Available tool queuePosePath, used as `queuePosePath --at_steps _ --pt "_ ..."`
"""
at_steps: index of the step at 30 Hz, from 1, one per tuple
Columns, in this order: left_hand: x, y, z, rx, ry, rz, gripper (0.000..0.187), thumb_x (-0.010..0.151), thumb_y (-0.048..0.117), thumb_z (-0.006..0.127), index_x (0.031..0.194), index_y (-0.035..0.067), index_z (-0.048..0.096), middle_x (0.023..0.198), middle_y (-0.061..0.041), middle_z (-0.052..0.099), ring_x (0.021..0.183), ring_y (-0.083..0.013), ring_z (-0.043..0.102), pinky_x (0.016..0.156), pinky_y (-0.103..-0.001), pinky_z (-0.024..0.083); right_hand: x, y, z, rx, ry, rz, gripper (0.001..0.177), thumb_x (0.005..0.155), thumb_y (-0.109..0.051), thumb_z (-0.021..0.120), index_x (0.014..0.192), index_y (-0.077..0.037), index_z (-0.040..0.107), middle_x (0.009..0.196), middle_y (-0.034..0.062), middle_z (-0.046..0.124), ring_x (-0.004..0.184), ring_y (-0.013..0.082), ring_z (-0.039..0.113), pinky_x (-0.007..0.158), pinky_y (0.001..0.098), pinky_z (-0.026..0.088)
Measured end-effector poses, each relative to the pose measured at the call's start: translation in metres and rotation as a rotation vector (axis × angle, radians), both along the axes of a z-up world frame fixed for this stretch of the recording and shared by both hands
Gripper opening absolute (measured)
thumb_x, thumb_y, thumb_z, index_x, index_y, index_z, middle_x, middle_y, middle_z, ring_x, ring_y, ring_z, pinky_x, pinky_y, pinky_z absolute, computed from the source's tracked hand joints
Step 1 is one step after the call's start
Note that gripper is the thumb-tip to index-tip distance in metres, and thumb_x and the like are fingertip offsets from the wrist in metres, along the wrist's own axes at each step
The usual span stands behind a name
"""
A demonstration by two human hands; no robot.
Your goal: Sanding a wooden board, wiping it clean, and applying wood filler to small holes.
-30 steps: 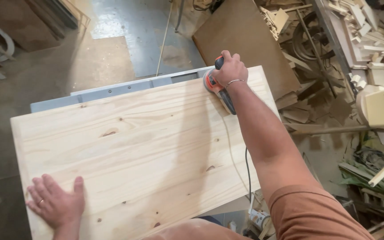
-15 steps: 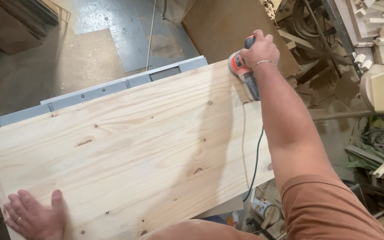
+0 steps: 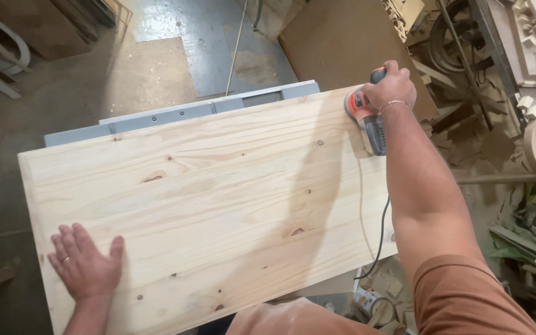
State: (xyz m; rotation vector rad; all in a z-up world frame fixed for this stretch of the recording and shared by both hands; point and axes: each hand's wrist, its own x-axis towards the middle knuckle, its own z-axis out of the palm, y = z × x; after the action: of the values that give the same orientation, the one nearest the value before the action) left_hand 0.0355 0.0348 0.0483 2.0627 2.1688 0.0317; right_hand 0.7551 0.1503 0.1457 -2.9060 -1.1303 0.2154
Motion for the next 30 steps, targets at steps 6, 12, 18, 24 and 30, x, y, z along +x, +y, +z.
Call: queuePosePath --at_steps 6,12,18,24,30 --pt "-0.013 0.0 -0.026 0.106 -0.067 -0.114 0.101 0.092 0.069 0.039 0.161 -0.005 0.033 0.17 -0.029 0.028 0.157 -0.0465 0.023 0.124 -0.062 0.014 -0.062 0.011 -0.003 -0.032 0.033 0.044 0.059 0.077 -0.038 0.064 0.134 -0.026 0.052 0.125 0.0132 0.052 0.103 0.0377 0.066 0.09 0.0455 0.051" --pt "-0.012 -0.003 -0.032 0.268 0.046 -0.154 0.096 0.09 0.075 0.046 0.154 0.004 0.057 0.163 -0.021 0.051 0.153 -0.0401 0.045 0.123 -0.06 0.032 -0.151 0.018 0.0 0.01 0.052 0.165 0.062 0.078 -0.036 0.069 0.136 -0.026 0.051 0.126 0.0141 0.056 0.114 0.0447 0.067 0.103 0.0486 0.052" --pt "-0.013 0.0 -0.025 0.089 0.013 -0.11 0.1 0.088 0.08 0.041 0.159 0.011 0.047 0.17 -0.015 0.039 0.158 -0.0346 0.033 0.127 -0.058 0.024 -0.235 0.034 -0.009 -0.001 0.035 0.293 0.063 0.075 -0.04 0.068 0.134 -0.03 0.05 0.124 0.0092 0.056 0.112 0.0412 0.069 0.1 0.0462 0.055" --pt "-0.014 0.002 -0.03 0.064 -0.024 -0.102 0.099 0.088 0.081 0.041 0.159 0.013 0.043 0.17 -0.014 0.035 0.159 -0.0337 0.029 0.127 -0.06 0.021 -0.312 0.041 -0.017 -0.034 0.047 0.411 0.064 0.074 -0.046 0.067 0.134 -0.036 0.047 0.125 0.0058 0.054 0.111 0.0395 0.069 0.1 0.0474 0.056" --pt "-0.015 0.003 -0.031 0.045 -0.044 -0.106 0.098 0.088 0.081 0.043 0.159 0.014 0.041 0.171 -0.012 0.033 0.159 -0.032 0.026 0.128 -0.059 0.018 -0.394 0.024 -0.006 -0.028 0.053 0.555 0.064 0.074 -0.043 0.068 0.134 -0.033 0.049 0.124 0.008 0.054 0.112 0.0417 0.069 0.098 0.0499 0.057"
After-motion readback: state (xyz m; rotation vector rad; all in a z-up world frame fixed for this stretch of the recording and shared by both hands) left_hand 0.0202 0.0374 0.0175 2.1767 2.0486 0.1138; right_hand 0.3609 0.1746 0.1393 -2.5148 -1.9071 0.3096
